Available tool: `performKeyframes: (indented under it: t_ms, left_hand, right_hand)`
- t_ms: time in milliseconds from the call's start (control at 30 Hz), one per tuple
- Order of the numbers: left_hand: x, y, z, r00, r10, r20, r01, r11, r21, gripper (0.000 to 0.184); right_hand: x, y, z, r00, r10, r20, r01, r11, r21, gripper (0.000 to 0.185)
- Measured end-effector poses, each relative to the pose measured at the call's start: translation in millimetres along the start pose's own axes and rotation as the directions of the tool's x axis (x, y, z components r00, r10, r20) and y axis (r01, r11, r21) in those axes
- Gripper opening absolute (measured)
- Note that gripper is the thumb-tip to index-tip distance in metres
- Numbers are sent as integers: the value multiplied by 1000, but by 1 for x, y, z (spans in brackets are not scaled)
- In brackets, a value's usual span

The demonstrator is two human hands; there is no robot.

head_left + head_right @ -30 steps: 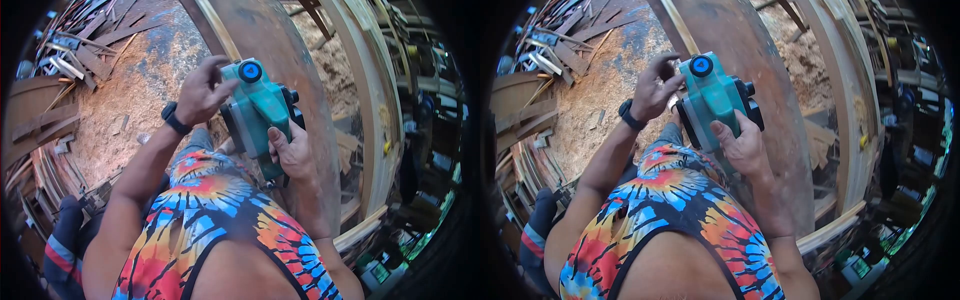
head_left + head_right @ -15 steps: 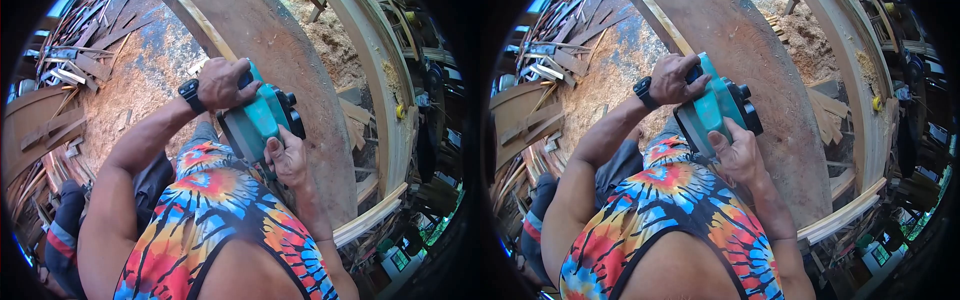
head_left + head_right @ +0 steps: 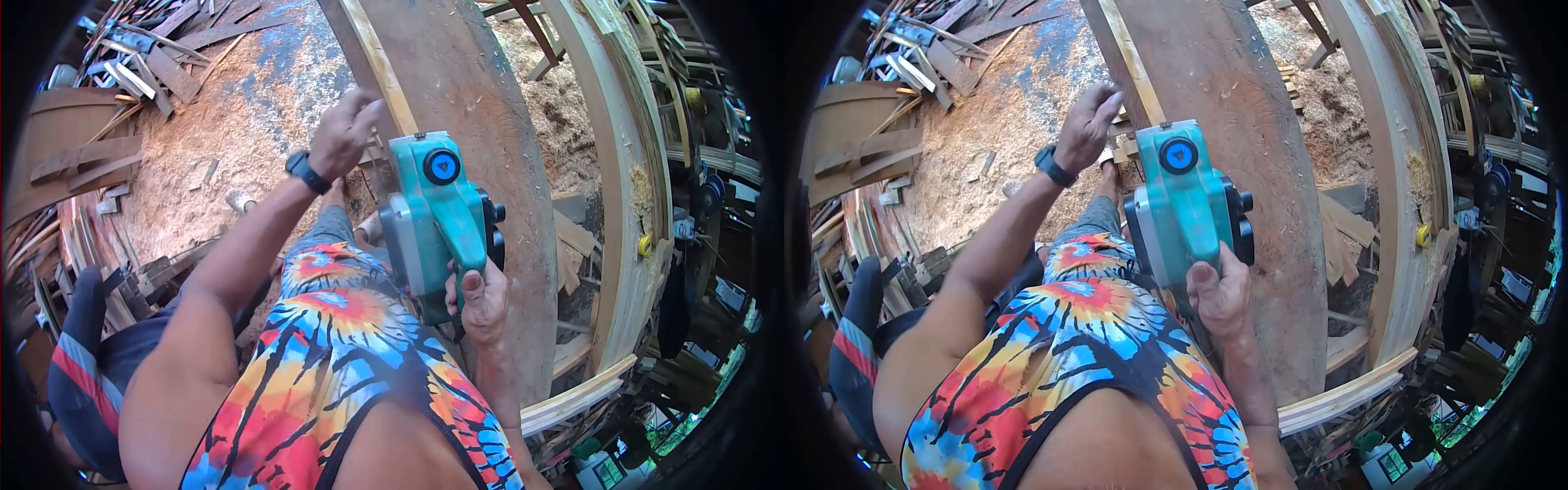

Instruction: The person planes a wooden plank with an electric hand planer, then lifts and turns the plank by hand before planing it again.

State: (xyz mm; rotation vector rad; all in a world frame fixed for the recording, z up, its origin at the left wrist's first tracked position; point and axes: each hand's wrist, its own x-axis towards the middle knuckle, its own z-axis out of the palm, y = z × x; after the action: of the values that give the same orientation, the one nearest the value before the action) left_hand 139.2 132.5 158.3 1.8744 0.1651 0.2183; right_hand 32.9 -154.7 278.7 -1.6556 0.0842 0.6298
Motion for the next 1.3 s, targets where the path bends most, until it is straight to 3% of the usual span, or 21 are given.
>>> performKeyframes:
  t_ms: [67, 133, 167, 200, 267, 300, 433, 500, 567, 667, 700, 733, 767, 800, 833, 1000, 1067, 1100, 1200, 1267, 1300]
  left_hand:
    - [-25, -42, 3, 898, -439, 3, 423, 867, 262, 35]
    - [-73, -123, 31, 796, -516, 315, 404, 842, 358, 32]
    - [-88, -114, 40, 694, -528, 489, 363, 843, 396, 35]
    - [-103, -104, 49, 563, -519, 643, 311, 854, 417, 40]
    - [-135, -105, 78, 689, -34, 724, 101, 994, -50, 57]
    - [-141, -90, 82, 713, 50, 699, -82, 997, 12, 64]
    - [-117, -42, 83, 493, 106, 863, -467, 869, 161, 58]
    - [-115, -55, 94, 318, 65, 946, -397, 915, 70, 56]
    - [-110, -76, 99, 86, -8, 996, -168, 985, 22, 54]
    - [-94, -104, 78, -231, -144, 962, 135, 975, 178, 51]
    - [-86, -113, 65, -215, -167, 962, 196, 958, 210, 50]
    - [-78, -122, 50, -130, -177, 976, 263, 943, 206, 49]
    - [-71, -124, 29, 55, -125, 991, 373, 923, 95, 43]
    - [-57, -127, 13, 112, -221, 969, 352, 920, 170, 43]
    - [-53, -145, 6, 160, -245, 956, 383, 908, 168, 40]
    - [3, -185, -60, 334, -467, 819, 475, 834, 282, 31]
    - [16, -220, -76, 408, -482, 775, 541, 812, 219, 26]
    - [11, -260, -73, 546, -400, 736, 478, 870, 119, 19]
    - [36, -287, -83, 693, -431, 578, 688, 636, -350, 28]
    - [64, -276, -98, 746, -544, 384, 666, 607, -433, 15]
    - [83, -251, -111, 692, -626, 358, 720, 565, -402, 14]
  right_hand:
    - [2, 3, -2, 1000, 21, 22, -21, 1000, -1, 81]
    - [8, 0, -1, 999, 5, 38, -4, 1000, -6, 82]
    - [13, -1, 0, 999, 18, 31, -18, 1000, -3, 84]
    - [18, -4, 1, 999, 20, 33, -19, 1000, -14, 85]
    - [31, -12, 3, 999, 22, 43, -20, 999, -38, 87]
    - [40, -15, 5, 998, 25, 52, -22, 999, -47, 89]
    - [78, -42, 20, 996, 44, 80, -38, 996, -75, 88]
    - [100, -53, 28, 994, 52, 98, -45, 996, -71, 88]
    - [128, -65, 39, 994, 35, 104, -26, 996, -81, 86]
    - [172, -92, 59, 992, 13, 125, 3, 992, -124, 83]
    - [189, -103, 67, 991, 4, 136, 15, 990, -144, 83]
    - [206, -114, 76, 990, -3, 138, 24, 988, -151, 82]
    - [224, -123, 85, 990, -12, 141, 34, 987, -159, 81]
    - [241, -133, 94, 990, -17, 142, 41, 985, -167, 80]
    - [261, -142, 103, 989, -38, 146, 57, 990, -128, 60]
    - [368, -200, 149, 976, -75, 204, 114, 975, -189, 61]
    - [416, -221, 171, 973, -105, 208, 150, 964, -217, 64]
    - [438, -235, 184, 973, -100, 207, 149, 960, -237, 66]
    - [507, -271, 219, 968, -134, 214, 180, 960, -214, 65]
    - [558, -288, 243, 963, -172, 207, 214, 957, -199, 65]
    - [578, -300, 253, 952, -212, 222, 258, 945, -203, 64]
